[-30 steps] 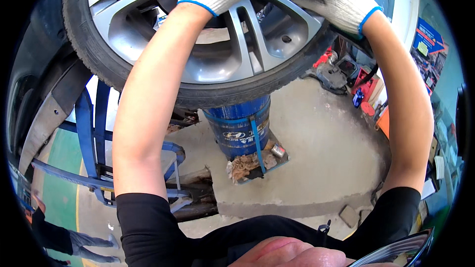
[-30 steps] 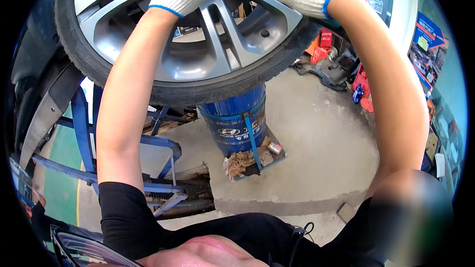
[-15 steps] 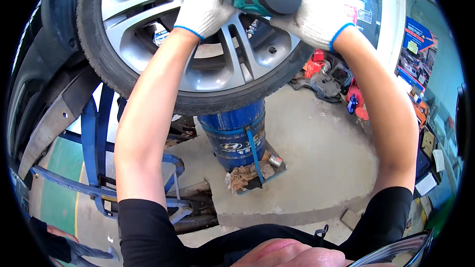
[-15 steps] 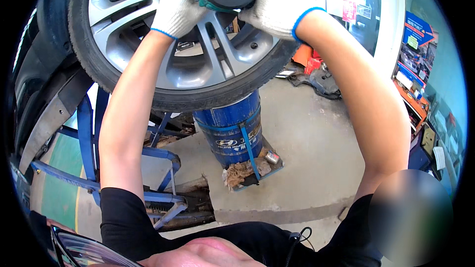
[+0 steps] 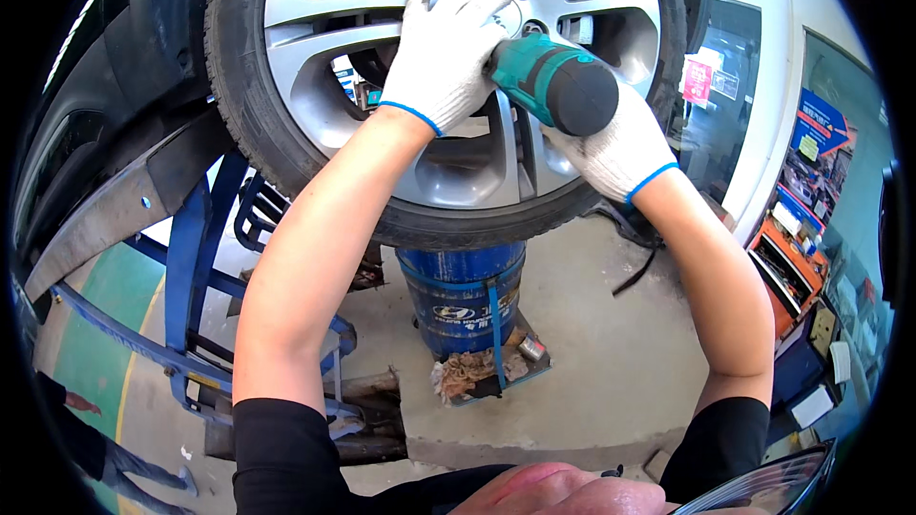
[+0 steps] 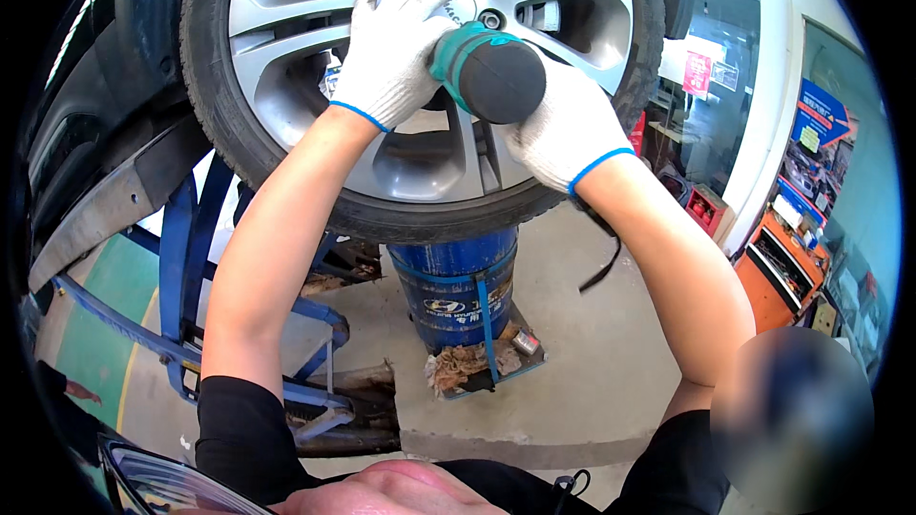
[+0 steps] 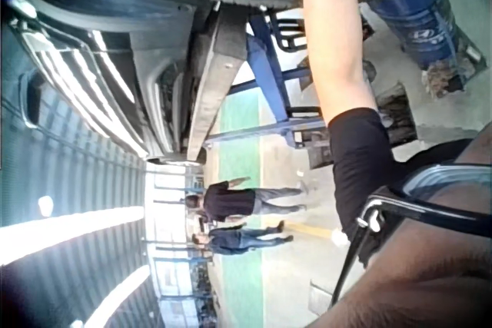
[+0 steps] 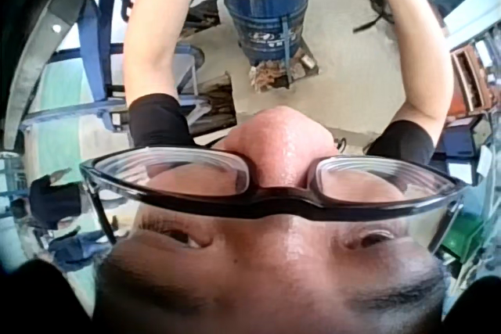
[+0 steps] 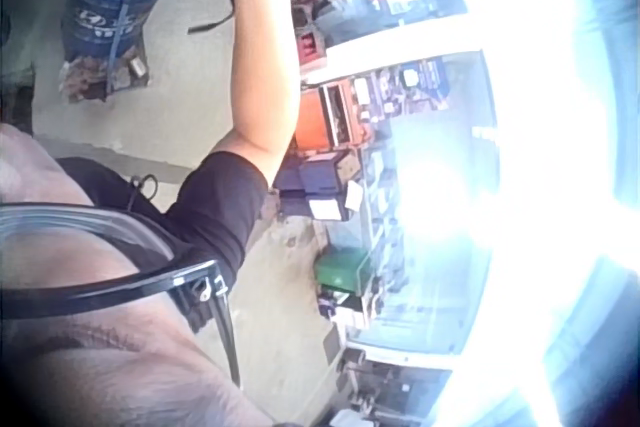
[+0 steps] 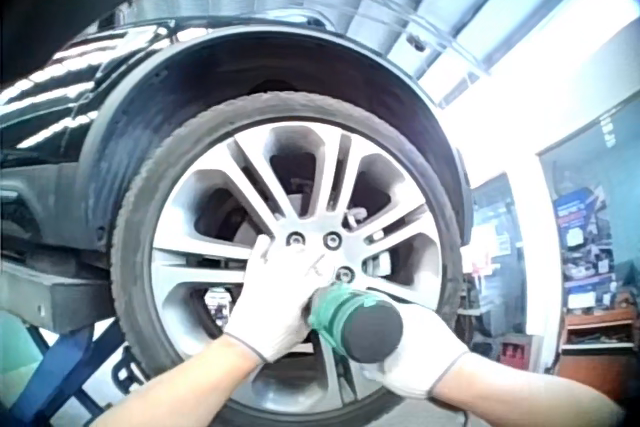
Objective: The person lifts a car tire and mounts it onto the wheel hub of a vehicle raised on a lift. They hand-tighten the lug nuts, then use a cordless impact wrench to secure them. Finally, they walk to a tool cart and wipe their hands with a cloth.
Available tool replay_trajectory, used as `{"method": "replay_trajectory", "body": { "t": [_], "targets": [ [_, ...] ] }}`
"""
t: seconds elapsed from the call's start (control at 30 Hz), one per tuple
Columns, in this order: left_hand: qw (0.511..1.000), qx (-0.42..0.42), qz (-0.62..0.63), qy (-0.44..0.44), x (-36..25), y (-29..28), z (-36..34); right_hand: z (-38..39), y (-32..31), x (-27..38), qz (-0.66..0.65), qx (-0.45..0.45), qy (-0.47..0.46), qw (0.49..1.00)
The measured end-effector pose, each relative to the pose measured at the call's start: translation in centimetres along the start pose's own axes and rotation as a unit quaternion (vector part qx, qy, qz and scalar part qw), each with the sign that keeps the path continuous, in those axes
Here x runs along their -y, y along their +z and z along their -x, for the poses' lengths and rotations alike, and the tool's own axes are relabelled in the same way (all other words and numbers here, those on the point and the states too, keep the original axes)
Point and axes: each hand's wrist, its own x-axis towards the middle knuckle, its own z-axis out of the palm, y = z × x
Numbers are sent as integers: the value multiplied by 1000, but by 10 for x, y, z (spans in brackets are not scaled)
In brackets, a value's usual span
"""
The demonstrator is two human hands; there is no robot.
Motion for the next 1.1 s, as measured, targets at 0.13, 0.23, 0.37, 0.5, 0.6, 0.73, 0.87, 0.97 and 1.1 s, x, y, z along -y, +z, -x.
{"method": "replay_trajectory", "body": {
  "t": [0.13,0.23,0.37,0.5,0.6,0.73,0.87,0.97,1.1],
  "targets": [
    [999,-16,37,-17,0,2,-1,-2,-3,-4,14,-13,-16,1000],
    [1000,-7,22,-11,-2,2,-3,-8,-3,-11,66,-12,-44,997],
    [999,-11,33,-13,2,7,2,-11,-5,-6,112,57,-4,992],
    [998,-24,52,-11,4,8,2,-9,-6,-2,125,39,-17,991],
    [998,-29,52,0,3,7,-1,-7,-8,-2,135,29,-22,990],
    [998,-39,49,21,3,5,-3,-4,-8,-10,114,0,-27,993],
    [990,-94,104,8,8,-3,3,3,-11,14,99,-66,-77,990],
    [985,-136,102,-31,17,-17,13,-9,-20,30,19,-33,-40,998],
    [987,-139,58,-49,33,-21,22,-29,-6,41,5,-25,12,1000]
  ]
}}
